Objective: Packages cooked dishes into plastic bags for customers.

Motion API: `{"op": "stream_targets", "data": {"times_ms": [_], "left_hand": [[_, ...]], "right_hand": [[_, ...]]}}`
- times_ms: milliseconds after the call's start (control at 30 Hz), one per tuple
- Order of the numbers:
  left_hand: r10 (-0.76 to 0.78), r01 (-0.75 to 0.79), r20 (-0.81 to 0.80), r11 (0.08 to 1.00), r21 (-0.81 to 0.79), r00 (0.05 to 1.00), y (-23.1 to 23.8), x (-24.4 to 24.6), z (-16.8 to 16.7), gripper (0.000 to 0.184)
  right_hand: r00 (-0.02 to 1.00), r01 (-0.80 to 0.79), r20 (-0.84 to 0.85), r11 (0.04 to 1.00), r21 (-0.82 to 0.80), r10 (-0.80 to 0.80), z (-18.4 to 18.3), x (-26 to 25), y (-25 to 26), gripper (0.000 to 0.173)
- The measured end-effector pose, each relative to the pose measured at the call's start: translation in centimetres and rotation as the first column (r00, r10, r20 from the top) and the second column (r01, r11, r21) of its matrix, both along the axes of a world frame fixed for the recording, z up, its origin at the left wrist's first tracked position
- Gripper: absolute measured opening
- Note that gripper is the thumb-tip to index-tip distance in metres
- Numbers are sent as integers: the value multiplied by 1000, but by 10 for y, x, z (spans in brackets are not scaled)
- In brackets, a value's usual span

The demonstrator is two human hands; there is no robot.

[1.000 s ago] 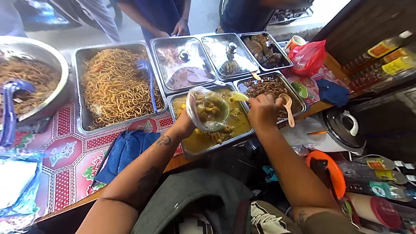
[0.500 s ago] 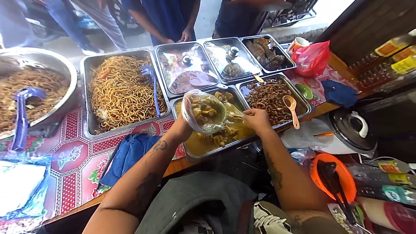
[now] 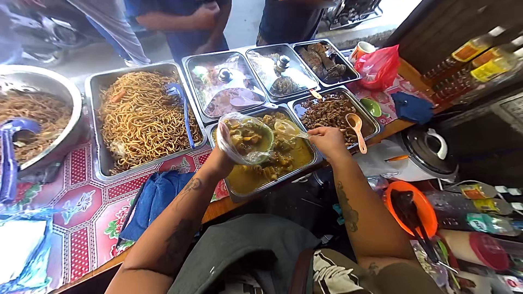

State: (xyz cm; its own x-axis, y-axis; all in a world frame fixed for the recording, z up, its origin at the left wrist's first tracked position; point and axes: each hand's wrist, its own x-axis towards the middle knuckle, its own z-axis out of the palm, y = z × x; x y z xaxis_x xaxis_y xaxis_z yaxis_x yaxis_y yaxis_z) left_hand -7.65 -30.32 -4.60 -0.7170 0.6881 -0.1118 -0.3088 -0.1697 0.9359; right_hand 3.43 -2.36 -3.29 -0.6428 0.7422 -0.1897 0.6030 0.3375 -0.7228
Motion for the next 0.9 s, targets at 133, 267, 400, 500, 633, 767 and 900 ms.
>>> {"op": "stream_targets", "data": {"times_ms": [133, 267, 400, 500, 633, 767, 900], "left_hand": [[34, -31, -86, 999, 33, 996, -13, -2, 3, 43], [75, -69, -88, 996, 62, 993, -24, -3, 5, 46], [106, -101, -67, 992, 72, 992, -31, 1, 5, 38], [124, -120, -52, 991, 61, 991, -32, 5, 7, 32], [126, -124, -54, 992, 30, 991, -33, 8, 10, 29], [156, -155, 12, 988, -18, 988, -30, 13, 12, 25], [134, -132, -9, 986, 98, 991, -26, 7, -4, 25]], "right_hand": [[994, -67, 91, 993, 96, 58, -8, -10, 5, 19], [979, -188, 127, 948, 256, 160, -7, -17, -9, 24], [943, -307, 83, 740, 598, 323, -23, -22, -15, 27], [893, -387, 80, 667, 637, 442, -33, -29, -8, 27], [877, -478, 130, 809, 342, 463, -24, -39, 20, 26], [888, -457, 60, 863, 218, 455, -35, -48, 32, 23], [885, -466, 60, 875, 128, 462, -31, -48, 45, 22]]}}
